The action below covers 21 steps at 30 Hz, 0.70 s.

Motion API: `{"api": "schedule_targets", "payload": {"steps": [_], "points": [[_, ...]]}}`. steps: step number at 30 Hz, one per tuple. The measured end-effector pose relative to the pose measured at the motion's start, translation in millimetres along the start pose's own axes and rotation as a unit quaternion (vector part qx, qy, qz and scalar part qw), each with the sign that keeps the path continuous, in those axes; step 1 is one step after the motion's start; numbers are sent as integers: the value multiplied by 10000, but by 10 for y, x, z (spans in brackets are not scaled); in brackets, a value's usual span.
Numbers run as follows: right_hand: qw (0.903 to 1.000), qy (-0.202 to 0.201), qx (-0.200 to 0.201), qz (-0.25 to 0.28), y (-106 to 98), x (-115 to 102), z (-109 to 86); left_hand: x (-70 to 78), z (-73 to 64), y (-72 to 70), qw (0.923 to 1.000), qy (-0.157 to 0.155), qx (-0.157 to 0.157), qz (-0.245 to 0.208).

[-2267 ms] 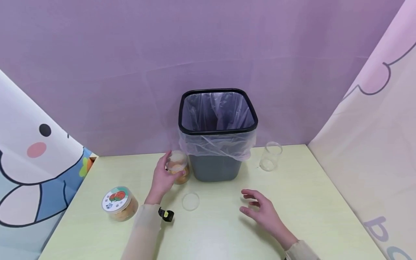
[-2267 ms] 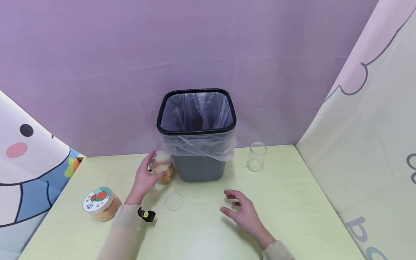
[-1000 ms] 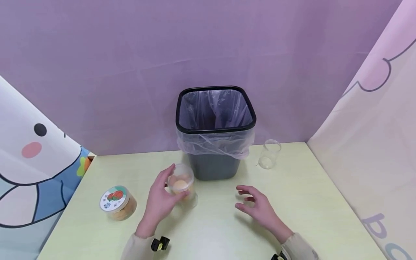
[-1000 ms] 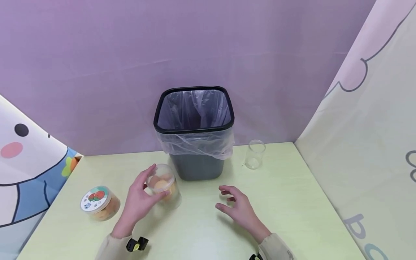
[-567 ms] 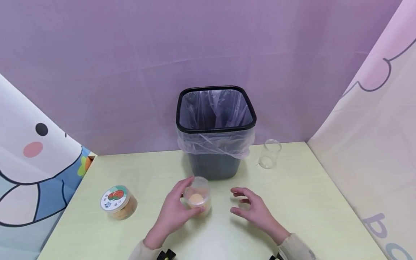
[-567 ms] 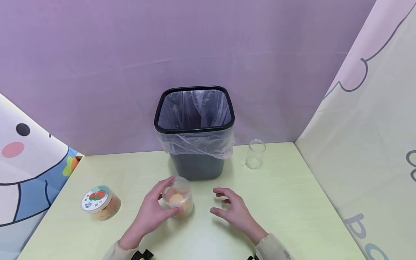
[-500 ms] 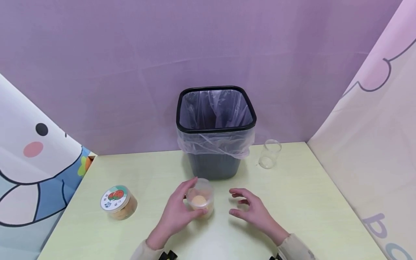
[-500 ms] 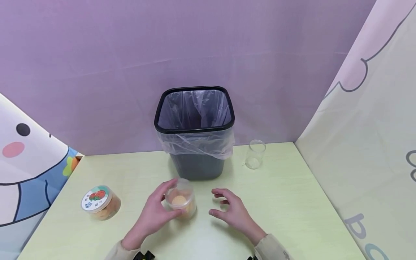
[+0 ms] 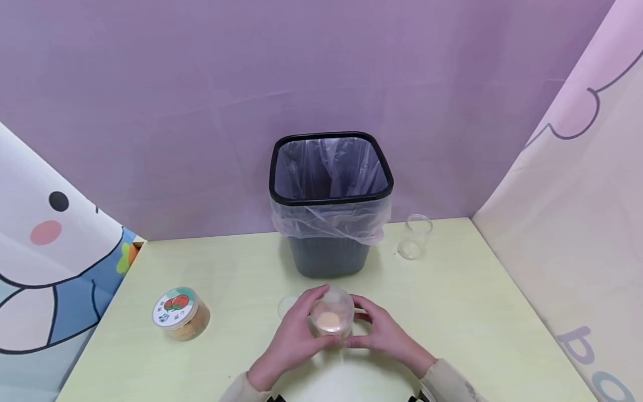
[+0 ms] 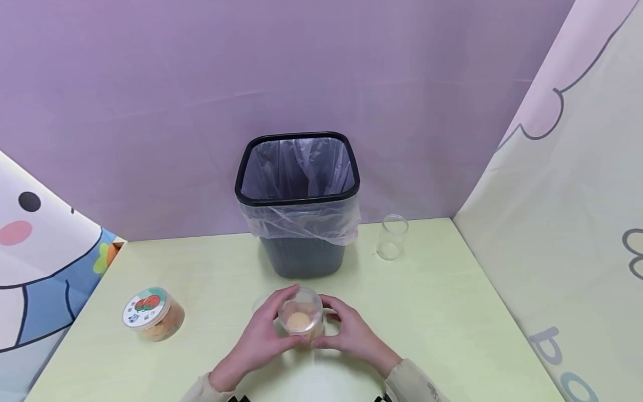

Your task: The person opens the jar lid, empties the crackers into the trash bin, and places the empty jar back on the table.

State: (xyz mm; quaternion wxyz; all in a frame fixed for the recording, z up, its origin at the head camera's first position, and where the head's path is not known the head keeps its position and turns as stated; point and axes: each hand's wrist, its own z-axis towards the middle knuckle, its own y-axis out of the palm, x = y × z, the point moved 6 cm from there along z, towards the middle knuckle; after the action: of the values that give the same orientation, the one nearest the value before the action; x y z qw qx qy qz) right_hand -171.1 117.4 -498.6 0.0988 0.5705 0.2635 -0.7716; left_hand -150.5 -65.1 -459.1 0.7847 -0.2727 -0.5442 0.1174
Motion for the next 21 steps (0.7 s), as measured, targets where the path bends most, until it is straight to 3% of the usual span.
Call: {"api": "schedule_targets", "payload": {"steps": [8,16,21], "points": [[9996,168,-186,87,61,6,73,15,16,11,9995,55,-254,-173],[9976,363,-380,450,112,23,112,-9,55,-39,9927,579,-752,-745],[9971,479,-430,403,115,41,141,-48,110,-78,9876,828,-957,-934]]}}
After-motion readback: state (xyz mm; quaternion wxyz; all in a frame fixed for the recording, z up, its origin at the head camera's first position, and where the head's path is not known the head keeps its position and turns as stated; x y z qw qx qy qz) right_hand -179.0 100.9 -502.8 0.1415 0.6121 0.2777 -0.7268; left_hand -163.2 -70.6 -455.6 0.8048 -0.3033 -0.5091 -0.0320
